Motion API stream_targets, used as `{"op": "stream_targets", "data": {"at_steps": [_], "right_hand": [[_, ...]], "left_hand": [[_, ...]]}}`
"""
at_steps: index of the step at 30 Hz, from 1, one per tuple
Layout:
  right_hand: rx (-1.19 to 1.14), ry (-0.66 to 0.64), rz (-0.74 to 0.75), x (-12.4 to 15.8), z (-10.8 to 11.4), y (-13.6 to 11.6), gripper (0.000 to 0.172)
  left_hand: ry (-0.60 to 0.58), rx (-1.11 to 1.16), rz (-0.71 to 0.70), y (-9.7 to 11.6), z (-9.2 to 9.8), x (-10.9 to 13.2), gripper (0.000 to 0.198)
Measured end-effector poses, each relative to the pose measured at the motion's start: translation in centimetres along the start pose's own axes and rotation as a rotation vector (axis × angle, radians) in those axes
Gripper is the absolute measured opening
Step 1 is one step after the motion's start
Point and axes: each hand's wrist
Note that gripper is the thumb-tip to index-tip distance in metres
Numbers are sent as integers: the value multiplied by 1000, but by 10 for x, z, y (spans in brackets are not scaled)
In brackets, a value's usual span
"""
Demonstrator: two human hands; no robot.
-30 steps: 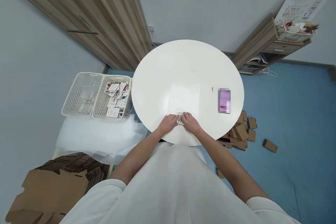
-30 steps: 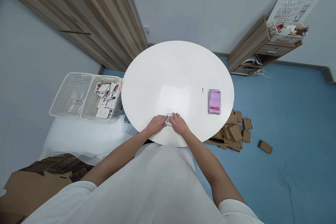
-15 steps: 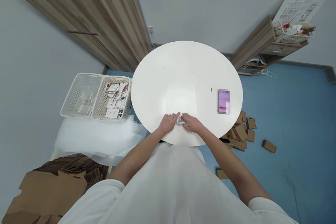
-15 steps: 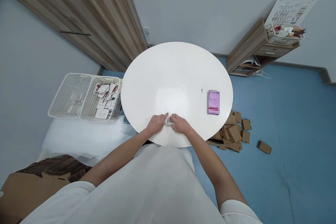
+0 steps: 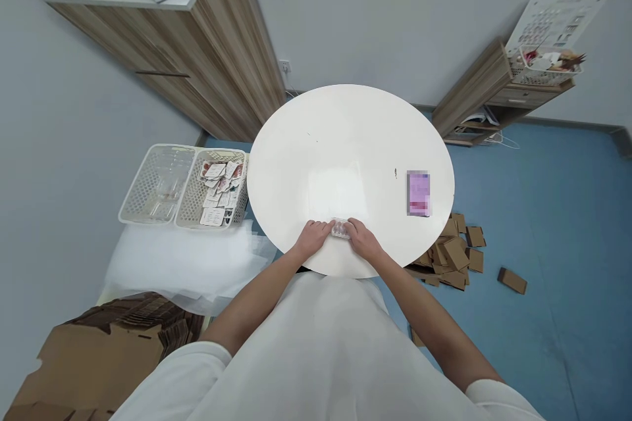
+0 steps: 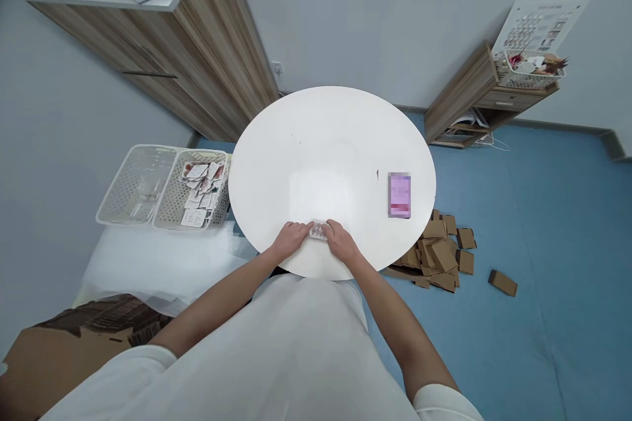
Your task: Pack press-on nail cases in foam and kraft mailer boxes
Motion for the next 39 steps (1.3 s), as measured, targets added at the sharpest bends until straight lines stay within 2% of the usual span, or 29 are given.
{"op": "stream_targets", "data": {"at_steps": [5,7,9,15,21,24,26,31,35,39], "right_hand": [[67,72,58,9,-3,0,35],[60,96,57,15,-3,-2,35],[17,87,37,21,-3,-4,33],[-160,36,-81,35,6,-11,35],[-308,-129,-214,11,37,-11,34],[-364,-194,-307,-3,48,-8,35],[-411,-218,-296,-8,51,-6,35],[-453,-250,-259,-10,41,2,41],[-441,-210,-339,-17,27,8,31],[-427,-207,-403,-26,17,12,30]], "left_hand": [[86,-44,-33,9,6,6,40],[103,-45,-43,14,7,7,32],[106,-44,-43,19,6,8,22],[90,25,-61,25,7,17,20],[76,225,47,18,17,12,29],[18,316,115,14,23,3,30],[-28,361,159,11,25,-2,29],[-62,481,255,3,22,-9,31],[-69,534,270,-2,19,-17,30],[-120,528,322,-4,17,-27,31]]}}
Point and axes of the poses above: each hand's wrist, its own x-axis away from the middle knuckle, its own z-axis out of the back of the hand, y = z × x, and after that the axes turned 3 degrees about x, right-handed
